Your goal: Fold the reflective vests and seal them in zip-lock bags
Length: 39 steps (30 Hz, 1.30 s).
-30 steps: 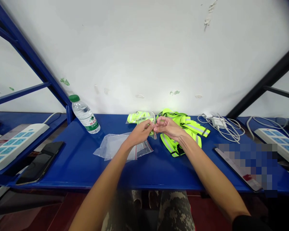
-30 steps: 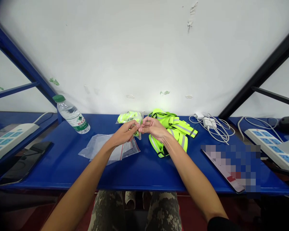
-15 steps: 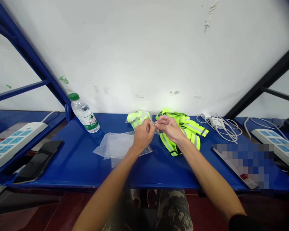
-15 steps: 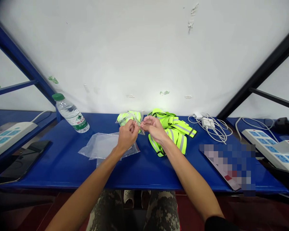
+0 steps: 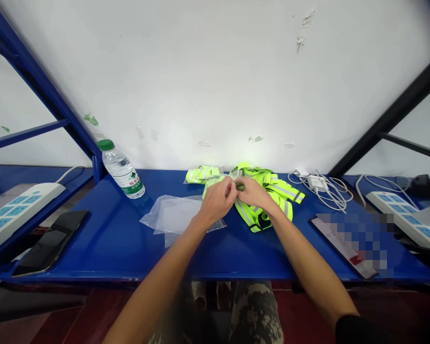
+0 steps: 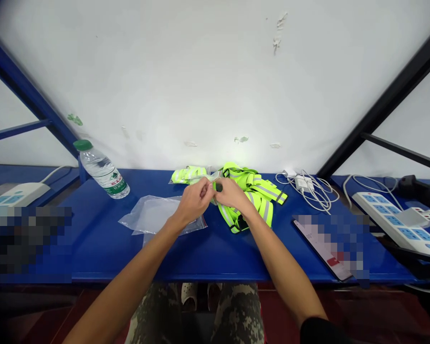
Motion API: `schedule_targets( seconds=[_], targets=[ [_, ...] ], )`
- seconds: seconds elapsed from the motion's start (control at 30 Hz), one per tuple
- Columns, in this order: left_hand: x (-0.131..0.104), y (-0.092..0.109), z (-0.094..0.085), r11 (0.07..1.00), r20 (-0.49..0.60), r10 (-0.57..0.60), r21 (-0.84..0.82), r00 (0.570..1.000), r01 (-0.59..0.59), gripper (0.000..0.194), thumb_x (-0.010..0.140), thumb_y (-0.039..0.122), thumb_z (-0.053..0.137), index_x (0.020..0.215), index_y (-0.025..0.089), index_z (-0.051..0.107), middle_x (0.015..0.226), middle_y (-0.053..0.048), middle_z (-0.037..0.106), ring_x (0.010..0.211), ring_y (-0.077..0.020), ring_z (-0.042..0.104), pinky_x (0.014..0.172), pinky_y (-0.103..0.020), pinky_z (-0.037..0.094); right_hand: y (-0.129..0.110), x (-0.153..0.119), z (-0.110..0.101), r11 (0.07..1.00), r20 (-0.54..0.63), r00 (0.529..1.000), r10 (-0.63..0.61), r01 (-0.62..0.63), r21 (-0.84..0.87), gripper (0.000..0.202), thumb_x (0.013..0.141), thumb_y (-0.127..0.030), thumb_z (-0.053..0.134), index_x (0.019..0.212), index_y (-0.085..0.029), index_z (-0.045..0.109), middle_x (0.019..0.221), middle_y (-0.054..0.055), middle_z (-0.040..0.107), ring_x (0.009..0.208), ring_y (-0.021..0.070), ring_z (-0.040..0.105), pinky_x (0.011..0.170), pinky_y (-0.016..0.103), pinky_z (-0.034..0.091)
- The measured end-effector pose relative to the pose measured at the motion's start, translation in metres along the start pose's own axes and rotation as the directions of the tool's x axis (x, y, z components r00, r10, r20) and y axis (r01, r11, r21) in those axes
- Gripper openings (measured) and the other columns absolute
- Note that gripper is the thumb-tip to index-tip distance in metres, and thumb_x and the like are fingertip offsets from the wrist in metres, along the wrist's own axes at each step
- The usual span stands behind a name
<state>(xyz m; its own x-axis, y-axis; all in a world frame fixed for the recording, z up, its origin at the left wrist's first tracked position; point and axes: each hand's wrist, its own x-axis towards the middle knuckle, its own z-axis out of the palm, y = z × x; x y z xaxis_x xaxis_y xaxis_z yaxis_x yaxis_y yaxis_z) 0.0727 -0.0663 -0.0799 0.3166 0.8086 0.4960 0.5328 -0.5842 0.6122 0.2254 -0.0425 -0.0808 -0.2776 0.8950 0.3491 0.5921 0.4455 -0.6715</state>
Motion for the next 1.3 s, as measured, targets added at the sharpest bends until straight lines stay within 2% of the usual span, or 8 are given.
schedule_targets(
  seconds=[0.13,0.23,0.4,0.57,0.7,0.9,1.17,1.3],
  targets=[
    [-0.001,-0.007,-0.004,0.999,-0.138,0.051,0.019,0.989,-0.049,0.023,0.097,0.034,0.042,0.085,0.02,0.055,0.084,-0.004,0.06,0.083,-0.0172,0.054,0.078,-0.029,0.042,0.015,0.004,-0.002,0.96,-0.129,0.982,0.14,-0.103,0.259,0.026,0.079,-0.032,0.056,0.058,-0.017,0.06,0.054,0.0,0.054,0.054,0.0136,0.049,0.054,0.026,0.037],
    [0.001,-0.024,-0.012,0.944,-0.409,-0.322,-0.205,0.854,0.257,0.031,0.096,0.045,0.045,0.108,0.018,0.056,0.112,-0.011,0.062,0.106,-0.0217,0.056,0.09,-0.034,0.045,0.018,0.001,-0.007,0.863,-0.278,0.925,0.261,-0.094,0.496,0.028,0.073,-0.039,0.066,0.056,-0.017,0.059,0.05,-0.003,0.05,0.049,0.0107,0.045,0.051,0.024,0.035],
    [0.003,-0.039,-0.03,0.559,0.121,-0.573,-0.665,0.81,0.495,0.061,0.091,0.069,0.034,0.1,0.015,0.061,0.08,-0.009,0.067,0.069,-0.0203,0.065,0.061,-0.032,0.053,0.012,-0.008,-0.015,0.618,-0.107,0.936,0.334,-0.132,0.775,0.026,0.062,-0.041,0.078,0.063,-0.019,0.065,0.055,-0.001,0.058,0.056,0.0145,0.056,0.056,0.027,0.046],
    [-0.02,-0.029,-0.045,0.837,-0.297,-0.452,-0.467,0.841,0.285,0.051,0.09,0.061,0.047,0.061,0.019,0.045,0.055,0.002,0.047,0.051,-0.0112,0.048,0.046,-0.022,0.039,0.002,-0.019,-0.007,0.724,0.132,0.99,0.05,-0.127,0.679,0.026,0.063,-0.039,0.08,0.078,-0.019,0.073,0.076,0.003,0.07,0.082,0.0221,0.066,0.074,0.031,0.052],
    [-0.052,-0.035,-0.058,0.852,-0.302,-0.47,-0.399,0.829,0.338,0.049,0.093,0.055,0.042,0.063,0.018,0.051,0.051,0.002,0.049,0.047,-0.011,0.049,0.045,-0.022,0.039,-0.012,-0.029,0.012,0.837,-0.017,1.0,-0.009,0.017,0.547,0.024,0.076,-0.041,0.067,0.073,-0.019,0.072,0.085,0.004,0.071,0.092,0.0232,0.065,0.081,0.03,0.05],
    [-0.112,-0.073,-0.091,0.806,-0.521,-0.586,-0.298,0.62,0.511,0.049,0.093,0.055,0.041,0.076,0.015,0.062,0.059,-0.002,0.062,0.052,-0.0158,0.057,0.051,-0.026,0.045,0.025,-0.029,-0.015,0.824,-0.277,0.846,0.456,-0.283,0.491,0.036,0.079,-0.046,0.054,0.057,-0.018,0.06,0.056,0.003,0.06,0.051,0.0154,0.053,0.046,0.025,0.038],
    [-0.102,-0.061,-0.102,0.748,-0.548,-0.16,0.475,0.821,0.463,0.063,0.085,0.038,0.056,0.138,0.005,0.046,0.136,-0.023,0.052,0.13,-0.037,0.045,0.109,-0.053,0.035,0.03,0.004,-0.068,0.829,-0.337,0.941,0.01,-0.197,-0.524,0.04,0.086,-0.024,0.049,0.119,-0.008,0.066,0.125,0.02,0.064,0.118,0.0338,0.058,0.103,0.047,0.043],
    [-0.075,-0.057,-0.077,0.779,-0.031,-0.053,0.624,0.998,0.061,0.054,0.095,0.036,0.042,0.146,0.017,0.042,0.149,-0.013,0.046,0.145,-0.0312,0.029,0.118,-0.053,0.024,0.009,0.022,-0.012,0.742,0.094,0.97,-0.226,0.234,-0.629,0.045,0.096,-0.033,0.042,0.136,-0.018,0.056,0.151,0.01,0.046,0.144,0.0331,0.031,0.117,0.055,0.023]
  ],
)
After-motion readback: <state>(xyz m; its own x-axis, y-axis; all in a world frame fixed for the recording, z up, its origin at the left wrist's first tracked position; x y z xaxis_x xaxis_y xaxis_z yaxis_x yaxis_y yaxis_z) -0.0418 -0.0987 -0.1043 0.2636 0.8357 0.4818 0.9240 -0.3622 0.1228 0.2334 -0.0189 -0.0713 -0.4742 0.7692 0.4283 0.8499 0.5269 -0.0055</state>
